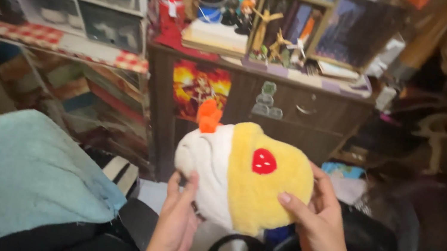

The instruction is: The recorder organizes various toys, including slippers, plushies, and a toy truck, by placing them into storage bins or onto a shelf.

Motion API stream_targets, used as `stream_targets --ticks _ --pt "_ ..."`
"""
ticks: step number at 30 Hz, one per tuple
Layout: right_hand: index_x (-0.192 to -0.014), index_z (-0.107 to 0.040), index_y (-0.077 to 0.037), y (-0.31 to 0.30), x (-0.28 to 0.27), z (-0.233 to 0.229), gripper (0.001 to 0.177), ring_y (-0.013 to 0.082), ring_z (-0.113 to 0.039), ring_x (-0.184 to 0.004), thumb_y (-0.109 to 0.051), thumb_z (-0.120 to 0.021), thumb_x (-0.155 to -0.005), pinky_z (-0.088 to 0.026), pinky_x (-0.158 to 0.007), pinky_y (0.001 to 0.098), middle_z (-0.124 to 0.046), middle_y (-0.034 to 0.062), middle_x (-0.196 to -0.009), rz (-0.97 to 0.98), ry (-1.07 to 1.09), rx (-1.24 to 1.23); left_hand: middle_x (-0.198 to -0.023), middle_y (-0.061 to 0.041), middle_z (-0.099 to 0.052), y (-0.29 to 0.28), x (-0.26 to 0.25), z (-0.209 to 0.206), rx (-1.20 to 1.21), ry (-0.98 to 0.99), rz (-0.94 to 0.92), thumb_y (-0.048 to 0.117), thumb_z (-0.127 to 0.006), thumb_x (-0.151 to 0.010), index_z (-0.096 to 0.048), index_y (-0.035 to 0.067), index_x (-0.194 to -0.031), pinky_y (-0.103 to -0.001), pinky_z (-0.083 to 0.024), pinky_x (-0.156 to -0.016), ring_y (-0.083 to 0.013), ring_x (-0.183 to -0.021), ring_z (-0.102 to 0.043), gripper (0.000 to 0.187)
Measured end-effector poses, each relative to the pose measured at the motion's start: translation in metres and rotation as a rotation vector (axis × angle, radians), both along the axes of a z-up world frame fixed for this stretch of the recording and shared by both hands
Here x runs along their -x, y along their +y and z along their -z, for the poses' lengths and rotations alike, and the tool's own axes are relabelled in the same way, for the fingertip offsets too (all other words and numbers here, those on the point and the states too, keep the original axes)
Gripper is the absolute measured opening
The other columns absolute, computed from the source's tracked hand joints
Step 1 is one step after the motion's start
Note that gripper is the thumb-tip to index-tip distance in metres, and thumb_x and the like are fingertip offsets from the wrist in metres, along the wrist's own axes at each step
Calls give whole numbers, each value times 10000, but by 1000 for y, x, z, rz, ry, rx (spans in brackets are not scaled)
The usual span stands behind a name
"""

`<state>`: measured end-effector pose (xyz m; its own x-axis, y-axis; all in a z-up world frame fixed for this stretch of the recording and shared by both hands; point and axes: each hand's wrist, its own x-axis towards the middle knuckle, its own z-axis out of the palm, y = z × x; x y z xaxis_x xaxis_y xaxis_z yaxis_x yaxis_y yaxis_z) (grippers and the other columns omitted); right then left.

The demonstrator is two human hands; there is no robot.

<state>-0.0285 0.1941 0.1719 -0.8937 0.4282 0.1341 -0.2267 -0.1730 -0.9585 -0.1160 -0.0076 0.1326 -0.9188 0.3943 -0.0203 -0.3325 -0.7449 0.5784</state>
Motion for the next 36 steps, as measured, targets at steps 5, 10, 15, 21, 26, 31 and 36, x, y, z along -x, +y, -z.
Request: stream_targets --ticks 5,10,15,21,26,31,36 --pt "-1457 -450 -5 -1 27 -25 742 237 -574 -1303 59 -713 -766 -466 -1070 386 -582 141 -1398 41 216 -30 -1269 -138 -607 4 26 3 247 -159 16 259 -578 -980 -140 279 -1567 -494 -535 -931 -212 -1090 -619 733" --pt "-1501 -439 -20 -4 55 -46 854 235 -561 -1332 96 -726 -706 -465 -1099 395 -562 129 -1438 2 258 -176 -1317 -118 -632 5 63 11 199 26 48 169 -526 -958 -230 219 -1571 -450 -541 -897 -218 -1119 -643 682" --pt "-1469 -497 -20 -3 82 -49 836 264 -553 -1333 127 -710 -674 -483 -1065 440 -547 148 -1443 -23 363 -261 -1424 -66 -573 -2 93 -12 125 212 14 43 -540 -933 -346 129 -1528 -459 -556 -938 -240 -1196 -628 632" --pt "-1347 -576 -50 0 102 -41 717 282 -497 -1461 153 -657 -664 -405 -1211 441 -508 151 -1559 -128 529 -349 -1438 -126 -535 -21 129 4 74 241 141 -12 -556 -841 -359 110 -1510 -520 -532 -999 -317 -1233 -613 708" --pt "-1015 -733 -47 -8 101 -39 344 349 -463 -1572 161 -716 -741 -390 -1262 482 -609 154 -1444 57 522 -738 -1534 -158 -494 -34 150 -4 -433 277 503 385 -633 -949 -371 67 -1541 -583 -445 -1104 -358 -1385 -514 721" --pt "-965 -791 -46 -25 110 -46 273 363 -399 -1570 71 -643 -768 -306 -1278 510 -581 163 -1452 -159 541 -745 -1482 -162 -567 -26 173 -47 -326 138 146 474 -576 -955 -455 48 -1506 -507 -474 -1082 -335 -1324 -567 707" --pt "-1325 -649 -10 -27 145 -38 475 314 -435 -1477 -111 -712 -866 -341 -1233 471 -484 164 -1532 -70 469 -521 -1379 -168 -639 -20 207 -29 -350 108 33 420 -575 -954 -518 45 -1436 -513 -520 -1037 -342 -1228 -640 613"
